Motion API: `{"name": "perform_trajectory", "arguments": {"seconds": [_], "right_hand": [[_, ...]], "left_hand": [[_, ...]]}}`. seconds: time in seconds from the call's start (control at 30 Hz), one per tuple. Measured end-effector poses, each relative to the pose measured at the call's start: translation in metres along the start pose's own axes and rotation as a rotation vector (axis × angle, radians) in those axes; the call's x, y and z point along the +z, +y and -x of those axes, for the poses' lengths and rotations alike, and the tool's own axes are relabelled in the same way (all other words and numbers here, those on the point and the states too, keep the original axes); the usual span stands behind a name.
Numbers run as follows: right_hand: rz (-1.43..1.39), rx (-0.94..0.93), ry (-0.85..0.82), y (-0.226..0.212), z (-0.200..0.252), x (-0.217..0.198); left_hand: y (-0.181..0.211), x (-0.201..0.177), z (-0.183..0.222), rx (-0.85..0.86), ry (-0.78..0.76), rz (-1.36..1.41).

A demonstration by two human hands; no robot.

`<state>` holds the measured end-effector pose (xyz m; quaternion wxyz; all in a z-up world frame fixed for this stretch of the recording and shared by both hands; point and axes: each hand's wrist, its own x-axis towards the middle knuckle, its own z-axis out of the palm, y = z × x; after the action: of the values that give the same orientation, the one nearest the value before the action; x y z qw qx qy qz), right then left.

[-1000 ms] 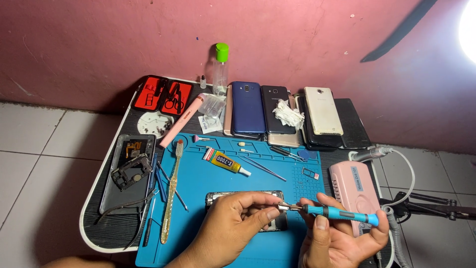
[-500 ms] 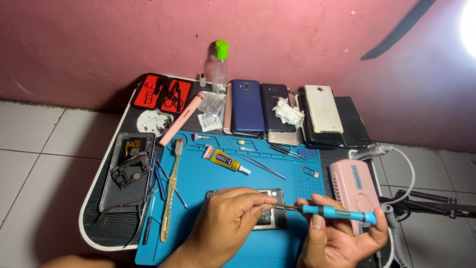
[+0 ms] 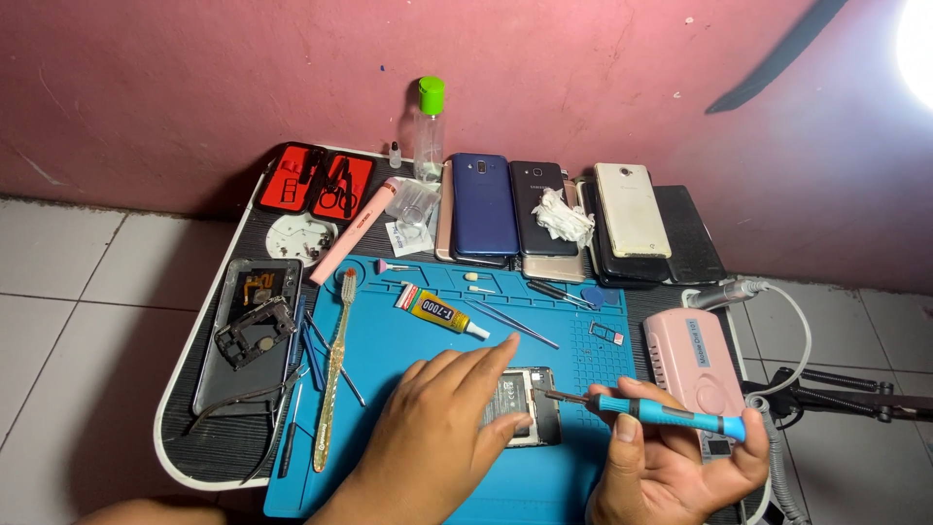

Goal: The person uses a screwdriver to remove screws from the back of a disassembled smartphone. They then use a toothbrush to clean the internal components of the phone.

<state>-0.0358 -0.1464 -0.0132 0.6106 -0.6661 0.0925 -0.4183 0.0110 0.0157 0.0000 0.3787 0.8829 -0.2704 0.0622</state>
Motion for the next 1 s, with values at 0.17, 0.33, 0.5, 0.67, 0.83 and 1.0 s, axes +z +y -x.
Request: {"name": "perform_trajectory", "arguments": {"seconds": [0.17,0.33,0.5,0.67,0.83,1.0], "right_hand": [[0.049,0.046,0.076,-0.008,-0.010,-0.001],[0.038,0.078,0.136,-0.006,-0.013,-0.002],[0.035,0.129,0.176,-0.005,-0.016,-0.005],[-0.025,0.159,0.248,-0.006,-0.023,0.002],[-0.114,0.146,0.270,-0.012,-0.019,0.015],[-0.180,0.132,0.252,-0.020,0.001,0.031]], "left_hand": [[-0.003,0.014,0.007,0.064,-0.252,-0.344],[-0.003,0.009,-0.021,-0.012,-0.360,-0.348],[0.018,-0.030,-0.051,-0.231,-0.694,-0.189],[0.018,-0.057,-0.044,-0.438,-0.480,0.101],[0.007,-0.029,-0.018,-0.657,-0.254,1.006],[0.009,0.016,0.000,-0.578,0.036,1.640]]}}
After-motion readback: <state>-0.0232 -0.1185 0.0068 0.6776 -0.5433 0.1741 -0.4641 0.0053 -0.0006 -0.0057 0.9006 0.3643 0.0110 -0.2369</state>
